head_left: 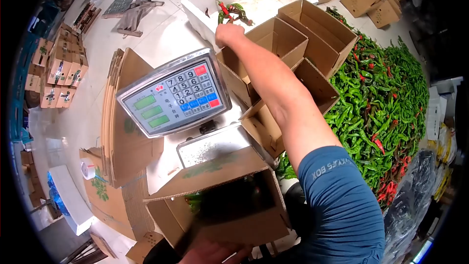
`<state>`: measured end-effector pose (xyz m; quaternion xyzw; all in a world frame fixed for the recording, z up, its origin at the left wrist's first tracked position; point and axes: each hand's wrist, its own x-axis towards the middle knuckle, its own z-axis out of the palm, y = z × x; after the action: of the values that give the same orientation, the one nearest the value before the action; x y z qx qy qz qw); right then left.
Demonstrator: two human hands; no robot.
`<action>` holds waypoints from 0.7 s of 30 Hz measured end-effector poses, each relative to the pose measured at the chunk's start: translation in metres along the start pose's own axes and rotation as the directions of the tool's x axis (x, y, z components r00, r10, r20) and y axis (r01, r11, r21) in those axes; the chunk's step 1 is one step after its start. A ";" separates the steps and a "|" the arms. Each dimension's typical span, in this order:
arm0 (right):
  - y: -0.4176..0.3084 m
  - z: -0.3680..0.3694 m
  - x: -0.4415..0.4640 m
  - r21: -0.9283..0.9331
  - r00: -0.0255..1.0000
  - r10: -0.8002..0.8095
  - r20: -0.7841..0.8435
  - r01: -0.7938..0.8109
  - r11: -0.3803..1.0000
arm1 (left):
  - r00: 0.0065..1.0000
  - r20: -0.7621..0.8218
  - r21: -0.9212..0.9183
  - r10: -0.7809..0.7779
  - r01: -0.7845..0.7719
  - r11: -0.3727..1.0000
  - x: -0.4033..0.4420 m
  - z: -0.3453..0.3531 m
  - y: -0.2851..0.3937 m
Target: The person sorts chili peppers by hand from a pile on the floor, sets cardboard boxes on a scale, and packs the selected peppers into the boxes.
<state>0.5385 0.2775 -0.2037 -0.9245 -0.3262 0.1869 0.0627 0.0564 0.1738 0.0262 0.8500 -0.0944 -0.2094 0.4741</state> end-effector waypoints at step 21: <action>0.091 -0.051 -0.188 -0.348 0.578 -0.507 -0.639 0.370 0.862 | 0.733 -0.676 0.402 0.080 0.275 0.873 0.124 -0.192 0.020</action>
<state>0.4760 0.0892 -0.1210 -0.8142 -0.5098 -0.2366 0.1459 0.2531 0.2657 0.0990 0.9604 0.0815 0.1168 0.2395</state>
